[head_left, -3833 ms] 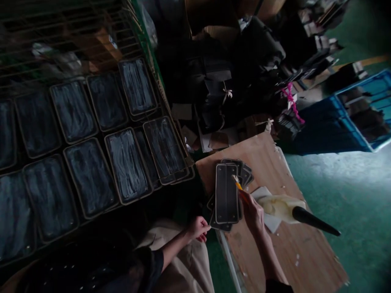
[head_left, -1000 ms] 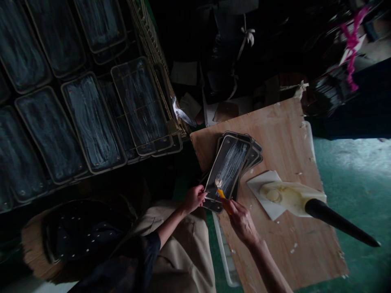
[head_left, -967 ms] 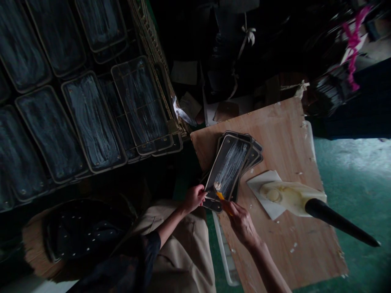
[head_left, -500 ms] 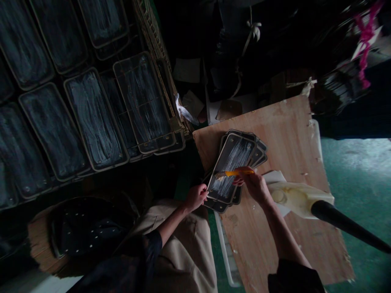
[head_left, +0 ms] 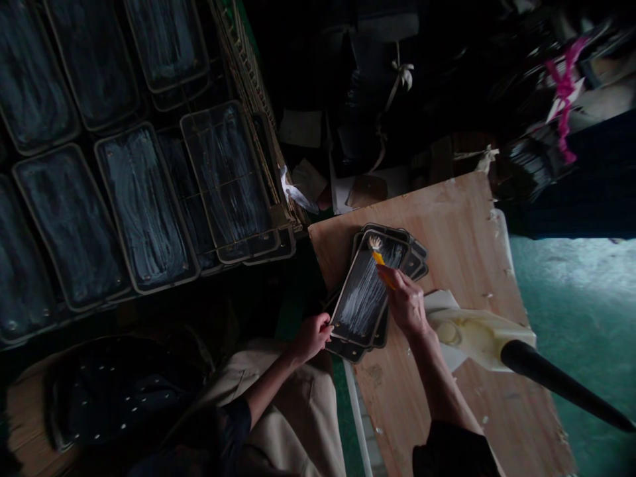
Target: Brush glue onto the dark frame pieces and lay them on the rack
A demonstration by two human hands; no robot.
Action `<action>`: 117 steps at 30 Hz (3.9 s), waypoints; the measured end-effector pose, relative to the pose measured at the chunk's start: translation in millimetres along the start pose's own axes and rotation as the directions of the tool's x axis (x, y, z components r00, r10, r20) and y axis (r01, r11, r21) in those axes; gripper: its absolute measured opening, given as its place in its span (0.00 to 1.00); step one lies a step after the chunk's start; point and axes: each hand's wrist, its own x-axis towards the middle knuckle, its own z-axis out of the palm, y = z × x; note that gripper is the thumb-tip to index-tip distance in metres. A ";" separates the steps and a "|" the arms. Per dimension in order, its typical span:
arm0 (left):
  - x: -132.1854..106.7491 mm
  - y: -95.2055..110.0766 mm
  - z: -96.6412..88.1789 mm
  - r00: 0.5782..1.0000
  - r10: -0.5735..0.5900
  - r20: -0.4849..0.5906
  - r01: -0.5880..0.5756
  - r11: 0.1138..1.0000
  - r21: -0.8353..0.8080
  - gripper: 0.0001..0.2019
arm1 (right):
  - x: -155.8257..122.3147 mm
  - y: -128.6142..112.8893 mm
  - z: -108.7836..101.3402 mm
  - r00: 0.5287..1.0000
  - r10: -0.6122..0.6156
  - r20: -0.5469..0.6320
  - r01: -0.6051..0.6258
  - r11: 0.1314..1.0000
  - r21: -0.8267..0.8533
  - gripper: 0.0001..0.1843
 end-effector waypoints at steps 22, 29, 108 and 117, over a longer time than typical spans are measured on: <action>2.6 -12.8 3.2 0.999 0.046 -0.007 -0.046 0.998 -0.031 0.08 | -8.9 -8.6 -27.2 0.986 0.169 -0.017 -0.166 0.981 0.103 0.13; 1.6 -6.2 2.3 0.999 0.028 -0.020 -0.028 1.000 0.002 0.07 | -6.1 6.7 -4.2 0.999 0.037 -0.006 -0.037 0.999 0.000 0.16; -3.6 -12.1 9.0 1.000 0.013 0.006 -0.013 0.996 -0.084 0.08 | -127.1 -54.5 10.3 0.839 0.536 -0.090 -0.498 0.824 0.269 0.13; -4.8 -1.2 9.6 1.000 0.013 -0.020 -0.014 0.999 -0.049 0.04 | -72.6 -55.4 23.8 0.805 0.555 -0.210 -0.394 0.765 0.509 0.13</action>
